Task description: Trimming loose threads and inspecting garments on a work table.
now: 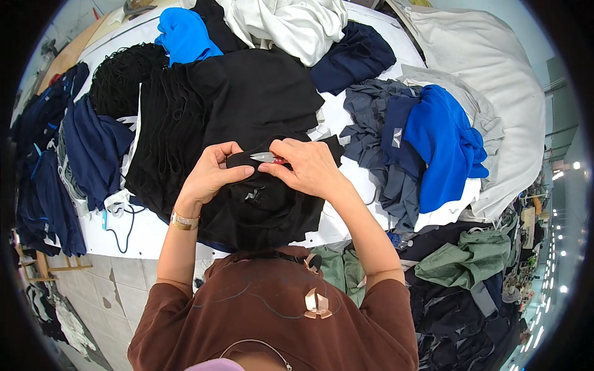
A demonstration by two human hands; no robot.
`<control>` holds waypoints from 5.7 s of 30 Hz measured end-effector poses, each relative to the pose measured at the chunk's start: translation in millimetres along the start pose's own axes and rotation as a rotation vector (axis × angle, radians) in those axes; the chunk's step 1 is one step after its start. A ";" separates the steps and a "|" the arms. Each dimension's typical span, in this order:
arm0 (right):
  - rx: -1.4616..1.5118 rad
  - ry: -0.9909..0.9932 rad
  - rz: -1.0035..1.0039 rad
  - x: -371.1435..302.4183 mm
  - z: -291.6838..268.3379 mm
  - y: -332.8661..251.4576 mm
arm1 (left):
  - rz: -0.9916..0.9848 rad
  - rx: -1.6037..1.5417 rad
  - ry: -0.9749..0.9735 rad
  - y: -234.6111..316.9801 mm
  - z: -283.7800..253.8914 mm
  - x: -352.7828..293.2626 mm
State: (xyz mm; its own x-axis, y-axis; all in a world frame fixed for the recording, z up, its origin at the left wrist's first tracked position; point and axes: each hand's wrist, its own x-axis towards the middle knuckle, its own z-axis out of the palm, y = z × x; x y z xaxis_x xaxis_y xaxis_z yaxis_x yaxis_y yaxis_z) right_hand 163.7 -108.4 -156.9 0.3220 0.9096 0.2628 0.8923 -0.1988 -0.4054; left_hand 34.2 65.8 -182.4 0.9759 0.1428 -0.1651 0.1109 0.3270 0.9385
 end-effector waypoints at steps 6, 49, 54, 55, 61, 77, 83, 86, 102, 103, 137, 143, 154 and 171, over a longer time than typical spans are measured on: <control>0.032 -0.034 -0.016 5.0 0.3 -2.1 | 0.028 0.002 0.002 0.0 2.1 -1.3; 0.263 0.119 0.036 1.9 2.6 -18.1 | 0.030 -0.136 0.056 1.3 -2.4 -4.8; 0.096 0.094 -0.010 -3.8 6.9 -7.8 | 0.010 -0.173 0.055 1.7 -2.6 -4.2; 0.076 0.092 -0.012 -3.7 6.4 -7.7 | 0.008 -0.172 0.053 2.1 -2.1 -4.2; 0.015 0.054 -0.024 0.1 5.6 -8.0 | 0.008 -0.143 0.050 3.9 -0.7 -4.7; -0.055 0.049 -0.062 0.7 4.8 -7.1 | 0.011 -0.112 0.069 4.5 -1.5 -7.0; -0.026 0.066 -0.085 1.4 8.8 -1.2 | 0.008 -0.101 0.062 1.7 -4.0 -7.8; 0.526 0.112 0.269 4.1 12.2 2.8 | 0.049 -0.074 0.068 -7.5 -7.7 -4.5; 1.159 -0.109 0.436 17.6 18.4 0.6 | -0.039 -0.045 0.110 -16.6 -12.5 -1.8; 1.032 -0.002 0.389 17.4 18.7 -2.7 | -0.038 -0.046 0.110 -15.4 -11.4 -2.7; 0.034 0.056 0.022 4.1 -2.6 -2.1 | -0.051 -0.197 0.094 -8.5 -7.2 -3.9; -0.043 0.036 -0.022 5.0 -5.7 -3.8 | -0.008 -0.079 0.093 -6.0 -5.1 -7.8; -0.036 -0.034 -0.064 8.3 -11.0 -1.5 | -0.056 -0.048 0.075 -7.8 -7.6 -7.0; 0.602 -0.050 0.353 17.7 3.1 21.1 | 0.104 0.211 0.077 -15.7 -32.5 -3.9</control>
State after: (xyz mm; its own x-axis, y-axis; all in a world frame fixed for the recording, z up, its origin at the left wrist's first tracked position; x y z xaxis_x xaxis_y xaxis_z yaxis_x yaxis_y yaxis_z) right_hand 187.2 -95.4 -163.5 0.5326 0.8463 -0.0088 0.4014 -0.2618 -0.8777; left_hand 22.6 90.4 -206.3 0.9679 0.2386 -0.0793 0.0552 0.1059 0.9928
